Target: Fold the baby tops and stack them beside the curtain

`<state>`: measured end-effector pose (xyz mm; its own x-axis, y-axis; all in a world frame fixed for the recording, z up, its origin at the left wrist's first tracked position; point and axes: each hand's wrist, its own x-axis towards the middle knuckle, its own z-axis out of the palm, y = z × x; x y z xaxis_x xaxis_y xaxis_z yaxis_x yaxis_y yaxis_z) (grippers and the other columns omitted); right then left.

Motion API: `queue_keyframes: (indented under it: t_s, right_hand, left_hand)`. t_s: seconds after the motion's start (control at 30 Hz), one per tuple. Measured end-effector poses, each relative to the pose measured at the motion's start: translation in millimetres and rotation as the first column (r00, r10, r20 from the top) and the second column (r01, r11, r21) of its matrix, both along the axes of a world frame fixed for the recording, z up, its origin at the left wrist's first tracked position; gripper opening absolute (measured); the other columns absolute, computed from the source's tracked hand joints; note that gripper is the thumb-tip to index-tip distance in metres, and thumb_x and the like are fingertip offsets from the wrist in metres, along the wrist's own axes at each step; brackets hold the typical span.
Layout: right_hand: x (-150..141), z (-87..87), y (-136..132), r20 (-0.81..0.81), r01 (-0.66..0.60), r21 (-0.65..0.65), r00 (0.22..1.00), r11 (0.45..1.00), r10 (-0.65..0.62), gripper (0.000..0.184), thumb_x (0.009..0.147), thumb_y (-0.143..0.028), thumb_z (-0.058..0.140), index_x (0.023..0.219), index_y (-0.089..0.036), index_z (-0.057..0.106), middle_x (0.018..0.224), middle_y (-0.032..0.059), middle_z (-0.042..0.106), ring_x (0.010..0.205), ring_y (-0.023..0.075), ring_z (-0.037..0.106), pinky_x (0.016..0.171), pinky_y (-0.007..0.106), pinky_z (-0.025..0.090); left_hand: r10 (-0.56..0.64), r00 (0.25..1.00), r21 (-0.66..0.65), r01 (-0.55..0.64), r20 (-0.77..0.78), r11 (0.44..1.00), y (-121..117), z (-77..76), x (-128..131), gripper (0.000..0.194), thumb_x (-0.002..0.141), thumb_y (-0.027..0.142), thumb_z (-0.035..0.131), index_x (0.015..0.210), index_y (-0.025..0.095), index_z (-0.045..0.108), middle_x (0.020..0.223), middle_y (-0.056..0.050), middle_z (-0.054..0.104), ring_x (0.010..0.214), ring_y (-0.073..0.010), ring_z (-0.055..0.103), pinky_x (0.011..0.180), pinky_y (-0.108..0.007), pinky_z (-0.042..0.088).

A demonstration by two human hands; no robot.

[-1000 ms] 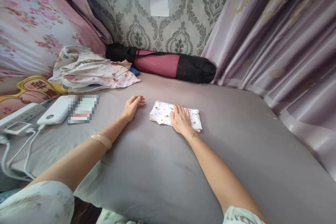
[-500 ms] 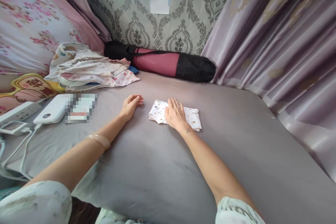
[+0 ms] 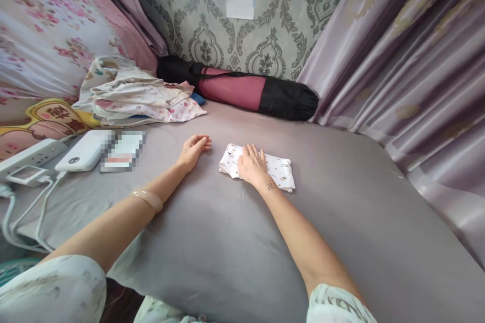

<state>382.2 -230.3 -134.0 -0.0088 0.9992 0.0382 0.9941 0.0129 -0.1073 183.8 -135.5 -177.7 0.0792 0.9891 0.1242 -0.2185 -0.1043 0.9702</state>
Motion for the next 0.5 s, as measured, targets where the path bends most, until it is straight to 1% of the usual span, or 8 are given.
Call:
queue_keyframes:
  t_s: [0.1,0.27,0.33,0.4,0.5]
  right_hand:
    - [-9.4,-0.4,7.2,-0.018,-0.028,0.068,0.999,0.997,0.029,0.057,0.097,-0.03,0.021,0.148,-0.005,0.032,0.156,0.0132,0.03,0.145,0.0247,0.021,0.118,0.046,0.013]
    - [-20.5,-15.9,8.7,-0.008,-0.043,0.08,0.999,0.996,0.044,0.056,0.098,-0.032,0.021,0.146,-0.007,0.038,0.152,0.0138,0.037,0.143,0.0248,0.027,0.118,0.044,0.013]
    - [-20.9,-19.6,8.0,0.001,-0.043,0.08,0.999,0.996,0.044,0.056,0.098,-0.032,0.022,0.146,-0.007,0.038,0.152,0.0143,0.037,0.142,0.0254,0.028,0.118,0.044,0.013]
    - [-20.0,-19.4,7.7,0.007,-0.047,0.068,0.999,0.997,0.047,0.056,0.098,-0.032,0.023,0.146,-0.006,0.037,0.152,0.0145,0.036,0.143,0.0255,0.028,0.118,0.044,0.014]
    - [-19.4,-13.2,8.4,0.005,-0.045,0.037,0.999,0.998,0.045,0.056,0.098,-0.032,0.023,0.146,-0.006,0.037,0.153,0.0148,0.035,0.142,0.0264,0.028,0.117,0.045,0.015]
  left_hand:
    - [0.007,1.0,0.003,-0.007,-0.003,1.0,-0.4,0.5,-0.2,0.034,0.076,0.043,0.067,0.094,0.015,0.061,0.089,-0.007,0.067,0.08,-0.0159,0.064,0.081,-0.036,0.053]
    - [0.005,1.0,-0.009,-0.005,0.003,1.0,-1.3,1.9,-0.4,0.032,0.076,0.041,0.066,0.094,0.015,0.061,0.09,-0.007,0.067,0.08,-0.016,0.065,0.08,-0.035,0.054]
    - [0.006,1.0,-0.013,-0.006,0.007,1.0,-1.5,2.2,-0.2,0.032,0.076,0.04,0.066,0.094,0.015,0.061,0.09,-0.007,0.067,0.08,-0.0162,0.065,0.08,-0.036,0.054]
    - [0.01,1.0,-0.015,-0.009,0.011,1.0,-1.6,2.4,-0.1,0.032,0.076,0.04,0.066,0.094,0.015,0.061,0.09,-0.007,0.067,0.08,-0.0163,0.065,0.08,-0.036,0.053]
    - [0.01,1.0,-0.017,-0.01,0.011,1.0,-2.2,3.0,0.2,0.031,0.076,0.04,0.066,0.093,0.014,0.062,0.09,-0.007,0.066,0.08,-0.0159,0.064,0.08,-0.036,0.053]
